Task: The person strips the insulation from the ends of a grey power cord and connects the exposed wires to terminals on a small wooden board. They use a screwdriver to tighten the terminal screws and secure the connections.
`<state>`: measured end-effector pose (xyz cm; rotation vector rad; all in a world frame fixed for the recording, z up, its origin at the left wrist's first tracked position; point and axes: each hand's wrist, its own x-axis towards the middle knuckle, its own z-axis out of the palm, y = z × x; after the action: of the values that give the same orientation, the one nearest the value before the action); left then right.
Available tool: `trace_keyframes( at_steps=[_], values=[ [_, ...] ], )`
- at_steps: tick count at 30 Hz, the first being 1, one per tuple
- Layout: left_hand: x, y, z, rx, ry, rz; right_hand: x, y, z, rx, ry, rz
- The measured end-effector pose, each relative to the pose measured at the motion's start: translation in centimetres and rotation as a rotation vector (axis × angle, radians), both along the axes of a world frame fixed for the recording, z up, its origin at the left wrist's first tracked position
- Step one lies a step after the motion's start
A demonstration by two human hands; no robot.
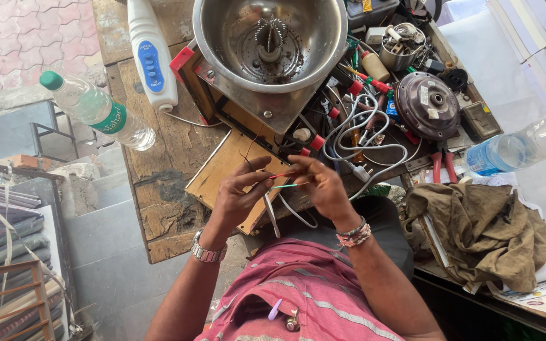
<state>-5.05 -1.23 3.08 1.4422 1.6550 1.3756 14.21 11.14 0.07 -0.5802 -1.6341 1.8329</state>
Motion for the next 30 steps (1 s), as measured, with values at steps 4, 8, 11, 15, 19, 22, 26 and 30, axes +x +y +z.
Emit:
trace_keyframes(
  at_steps=[4,8,11,15,19,22,26,30],
  values=[
    [-0.1,0.1,-0.6,-0.056,-0.132,-0.018,-0.6,-1.0,1.5,0.511,0.001,-0.083],
    [-0.4,0.2,-0.5,-0.005,-0.007,-0.052,-0.9,-0.8,2.4,0.786,-0.132,-0.171],
    [-0.5,0.0,-0.1,-0.04,0.083,-0.05,-1.0,-0.9,2.5,0.883,-0.136,-0.225],
    [-0.3,0.1,0.1,0.009,0.247,-0.039,-0.9,-0.9,2.3,0.885,-0.173,-0.241],
    [-0.1,0.1,0.2,0.031,0.321,-0.025,-0.6,-0.7,2.2,0.887,-0.187,-0.231],
    [-0.2,0.1,0.4,0.038,0.348,-0.03,-0.7,-0.6,2.1,0.888,-0.195,-0.224],
    [-0.1,0.0,0.6,0.016,0.338,-0.037,-0.6,-0.7,1.9,0.888,-0.253,-0.239],
    [0.0,0.0,1.0,0.013,0.331,-0.053,-0.5,-0.6,1.7,0.911,-0.252,-0.242]
  ],
)
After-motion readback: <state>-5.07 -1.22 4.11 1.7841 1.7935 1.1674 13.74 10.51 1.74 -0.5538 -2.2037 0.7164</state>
